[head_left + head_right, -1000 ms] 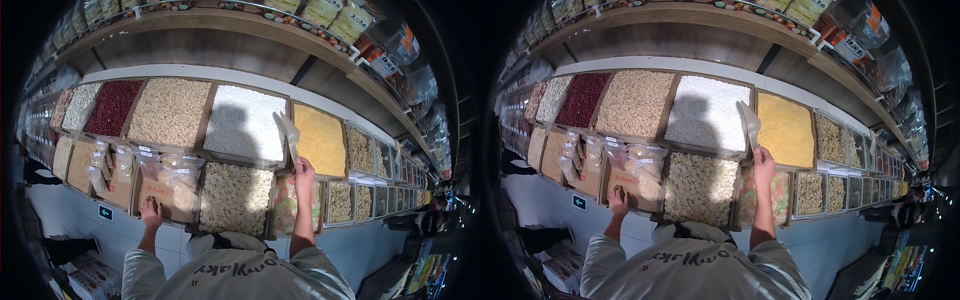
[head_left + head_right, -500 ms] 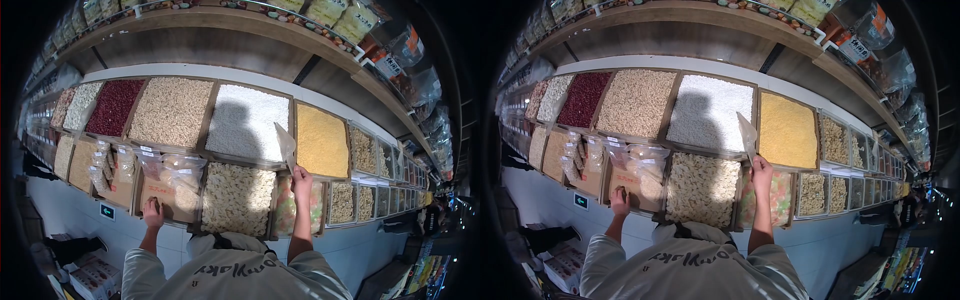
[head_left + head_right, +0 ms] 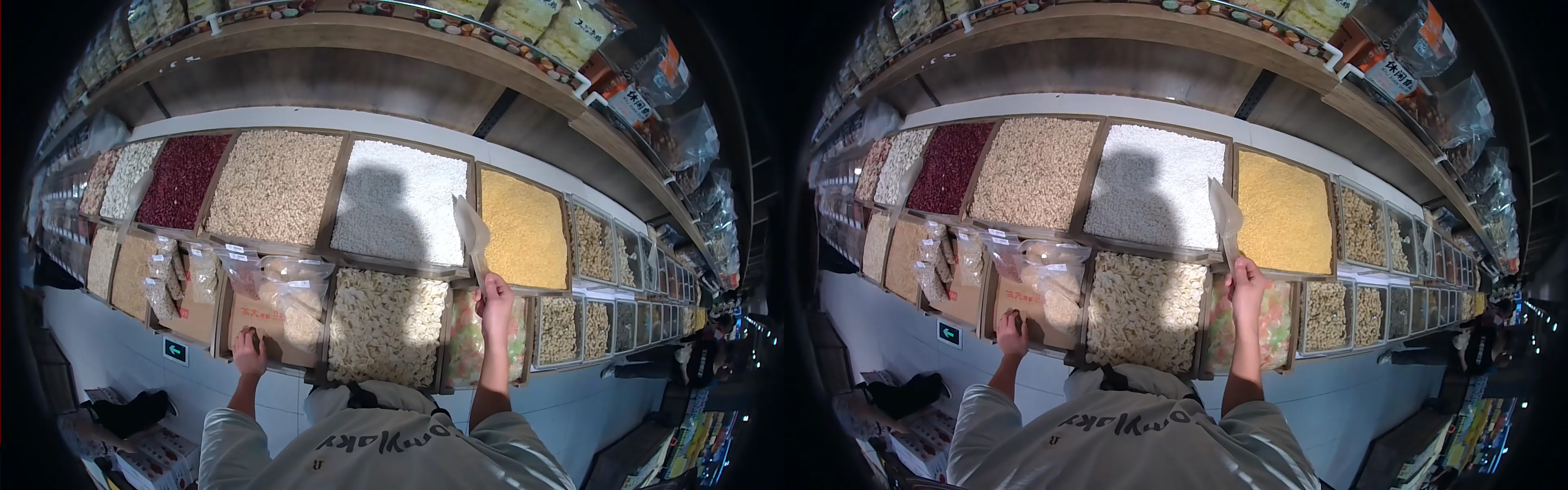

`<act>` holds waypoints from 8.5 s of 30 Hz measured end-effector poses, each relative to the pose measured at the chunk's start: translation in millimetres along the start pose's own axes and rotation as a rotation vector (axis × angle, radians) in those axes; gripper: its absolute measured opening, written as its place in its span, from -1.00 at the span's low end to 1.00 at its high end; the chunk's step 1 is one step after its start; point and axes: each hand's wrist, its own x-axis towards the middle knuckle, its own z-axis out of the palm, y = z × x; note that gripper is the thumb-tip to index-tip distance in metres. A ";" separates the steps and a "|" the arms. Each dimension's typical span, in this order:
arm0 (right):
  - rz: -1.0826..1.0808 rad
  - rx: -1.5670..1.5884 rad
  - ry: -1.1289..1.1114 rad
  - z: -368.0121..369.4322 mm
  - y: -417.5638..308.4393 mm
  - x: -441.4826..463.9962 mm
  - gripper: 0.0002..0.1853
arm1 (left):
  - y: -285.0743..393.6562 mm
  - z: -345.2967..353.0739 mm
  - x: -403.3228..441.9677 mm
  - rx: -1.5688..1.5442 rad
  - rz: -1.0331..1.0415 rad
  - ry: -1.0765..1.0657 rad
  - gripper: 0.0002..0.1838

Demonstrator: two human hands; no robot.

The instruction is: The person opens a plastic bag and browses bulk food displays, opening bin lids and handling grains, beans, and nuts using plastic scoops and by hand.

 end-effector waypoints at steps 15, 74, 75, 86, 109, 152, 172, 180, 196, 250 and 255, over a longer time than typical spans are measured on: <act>-0.047 -0.282 -0.042 13.3 14.1 3.2 -0.71 | -0.2 0.7 -0.7 0.005 0.003 0.023 -0.56; -0.357 -0.526 -0.299 99.3 19.0 -10.8 -0.62 | 0.0 -4.4 0.6 -0.027 0.109 0.141 -0.64; -0.366 -0.521 -0.225 96.4 19.9 -2.6 -0.62 | -0.4 -3.4 0.0 -0.033 0.096 0.139 -0.63; -0.447 -0.683 0.030 70.0 21.8 62.4 -0.61 | -2.6 -3.2 -0.7 -0.049 0.073 0.113 -0.65; -0.382 -0.592 -0.200 98.3 21.7 -34.2 -0.65 | 3.3 -9.4 0.8 -0.034 0.067 0.104 -0.71; -0.403 -0.889 0.055 61.6 17.4 -12.3 -0.68 | -3.8 1.2 -0.8 -0.022 0.047 0.075 -0.72; -0.313 -0.718 0.006 59.4 23.8 0.7 -0.58 | -1.4 0.3 0.4 0.003 0.055 0.063 -0.73; -0.356 -0.699 -0.101 105.0 8.4 -35.7 -0.58 | -0.1 1.4 0.6 -0.001 0.073 0.071 -0.74; -0.251 -1.049 -0.028 75.4 1.4 36.0 -0.55 | 0.4 -0.6 1.5 -0.043 0.103 0.123 -0.78; -0.453 -0.973 0.041 65.8 -34.2 46.5 -0.62 | -1.8 0.5 0.9 -0.007 0.096 0.107 -0.78; -0.398 -0.958 -0.020 103.4 1.3 40.6 -0.59 | -1.5 1.0 0.1 -0.005 0.102 0.107 -0.80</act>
